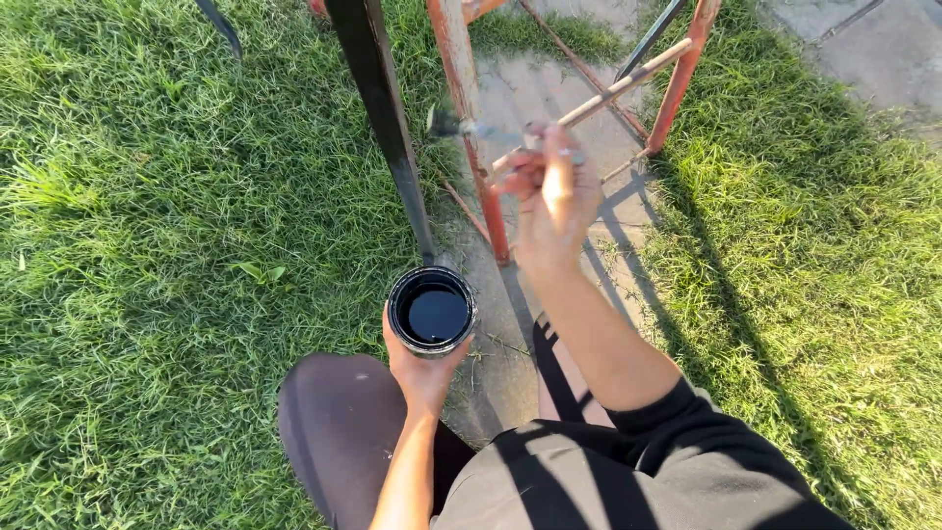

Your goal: Painting a metal frame with black paint using a brush

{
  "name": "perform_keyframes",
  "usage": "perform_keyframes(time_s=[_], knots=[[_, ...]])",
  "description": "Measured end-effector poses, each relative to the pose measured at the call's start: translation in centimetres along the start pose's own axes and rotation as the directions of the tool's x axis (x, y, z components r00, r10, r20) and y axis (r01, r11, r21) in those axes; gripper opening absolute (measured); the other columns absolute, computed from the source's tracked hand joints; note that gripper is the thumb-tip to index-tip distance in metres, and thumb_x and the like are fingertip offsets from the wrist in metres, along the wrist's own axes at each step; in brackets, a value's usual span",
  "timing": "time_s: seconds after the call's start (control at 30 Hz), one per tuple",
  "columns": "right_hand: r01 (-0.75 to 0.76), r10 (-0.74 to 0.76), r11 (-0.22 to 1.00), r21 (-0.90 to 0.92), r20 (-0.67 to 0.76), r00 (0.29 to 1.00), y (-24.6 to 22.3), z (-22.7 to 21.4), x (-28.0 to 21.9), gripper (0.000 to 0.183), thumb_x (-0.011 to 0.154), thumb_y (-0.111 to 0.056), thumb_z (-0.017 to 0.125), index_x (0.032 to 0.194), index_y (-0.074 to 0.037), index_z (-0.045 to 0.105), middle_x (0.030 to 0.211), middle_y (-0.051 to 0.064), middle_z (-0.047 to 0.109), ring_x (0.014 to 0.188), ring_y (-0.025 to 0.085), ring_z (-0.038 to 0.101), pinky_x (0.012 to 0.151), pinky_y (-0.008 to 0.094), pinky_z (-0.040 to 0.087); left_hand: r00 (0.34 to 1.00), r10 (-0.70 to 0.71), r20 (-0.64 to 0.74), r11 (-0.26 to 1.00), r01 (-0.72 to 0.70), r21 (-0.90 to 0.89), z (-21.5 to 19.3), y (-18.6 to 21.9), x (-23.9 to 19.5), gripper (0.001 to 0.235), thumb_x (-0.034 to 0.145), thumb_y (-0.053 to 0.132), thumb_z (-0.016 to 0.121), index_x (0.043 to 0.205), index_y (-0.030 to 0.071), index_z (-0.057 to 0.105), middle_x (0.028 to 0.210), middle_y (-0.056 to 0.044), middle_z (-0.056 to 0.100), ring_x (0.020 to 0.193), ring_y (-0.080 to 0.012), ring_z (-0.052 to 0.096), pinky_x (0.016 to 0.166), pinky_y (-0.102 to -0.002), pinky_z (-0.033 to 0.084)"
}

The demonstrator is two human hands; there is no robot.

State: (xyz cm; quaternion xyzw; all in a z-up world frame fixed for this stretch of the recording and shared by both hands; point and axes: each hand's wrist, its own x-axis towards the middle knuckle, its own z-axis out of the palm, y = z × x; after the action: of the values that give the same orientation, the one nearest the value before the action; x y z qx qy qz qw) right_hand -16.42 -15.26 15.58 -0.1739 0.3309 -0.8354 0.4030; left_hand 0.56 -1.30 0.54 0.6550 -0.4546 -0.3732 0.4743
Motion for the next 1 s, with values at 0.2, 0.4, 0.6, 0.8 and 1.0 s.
perform_keyframes(time_s=[0.2, 0.4, 0.6, 0.8, 1.0], knots=[[-0.130, 0.123, 0.989, 0.066, 0.107, 0.987, -6.4, 3.0, -0.2, 0.023, 0.092, -0.020, 0.071, 0.102, 0.002, 0.071, 0.082, 0.015, 0.071, 0.063, 0.015, 0.061, 0.053, 0.024, 0.054, 0.996, 0.079, -0.033, 0.996, -0.077, 0.054, 0.3, -1.8, 0.0, 0.127, 0.049, 0.025, 0.100, 0.156, 0.011, 0.032, 0.152, -0.011, 0.050, 0.140, -0.0256, 0.048, 0.116, -0.039, 0.035], [-0.066, -0.004, 0.935, 0.349, 0.195, 0.981, -7.6, 7.4, 2.3, 0.011, 0.092, -0.004, 0.072, 0.102, 0.002, 0.070, 0.091, 0.012, 0.064, 0.069, 0.016, 0.048, 0.053, 0.025, 0.040, 0.998, 0.012, -0.069, 0.999, -0.010, 0.033, 0.4, -1.2, -0.3, 0.124, 0.049, 0.024, 0.101, 0.154, 0.011, 0.036, 0.152, -0.010, 0.050, 0.142, -0.0245, 0.046, 0.117, -0.039, 0.036], [0.068, -0.161, 0.937, 0.341, 0.252, 0.954, -8.0, 12.5, 0.5, 0.015, 0.095, -0.009, 0.069, 0.105, 0.002, 0.066, 0.085, 0.023, 0.072, 0.066, 0.023, 0.069, 0.057, 0.026, 0.059, 0.990, -0.142, -0.019, 0.985, 0.143, 0.094, -0.5, 1.5, -0.5, 0.129, 0.047, 0.027, 0.100, 0.157, 0.019, 0.032, 0.153, -0.002, 0.051, 0.143, -0.0214, 0.047, 0.116, -0.041, 0.036], [0.107, -0.174, 0.975, 0.194, 0.372, 0.912, -5.8, 10.3, -1.1, 0.016, 0.102, -0.014, 0.064, 0.113, -0.002, 0.067, 0.090, 0.018, 0.070, 0.066, 0.022, 0.065, 0.055, 0.028, 0.054, 0.999, 0.006, -0.046, 0.997, -0.003, 0.083, 0.1, -1.1, -0.3, 0.127, 0.048, 0.026, 0.099, 0.155, 0.011, 0.033, 0.153, -0.010, 0.049, 0.142, -0.0250, 0.046, 0.116, -0.039, 0.034], [-0.031, 0.017, 0.996, 0.083, 0.162, 0.987, -3.1, 4.1, -2.0, 0.012, 0.096, -0.009, 0.067, 0.103, 0.000, 0.068, 0.079, 0.020, 0.070, 0.062, 0.022, 0.068, 0.048, 0.028, 0.056, 1.000, 0.013, -0.011, 0.995, -0.012, 0.097, 0.5, -1.5, -0.3, 0.127, 0.049, 0.025, 0.101, 0.155, 0.011, 0.032, 0.153, -0.009, 0.050, 0.141, -0.0239, 0.047, 0.116, -0.039, 0.035]])
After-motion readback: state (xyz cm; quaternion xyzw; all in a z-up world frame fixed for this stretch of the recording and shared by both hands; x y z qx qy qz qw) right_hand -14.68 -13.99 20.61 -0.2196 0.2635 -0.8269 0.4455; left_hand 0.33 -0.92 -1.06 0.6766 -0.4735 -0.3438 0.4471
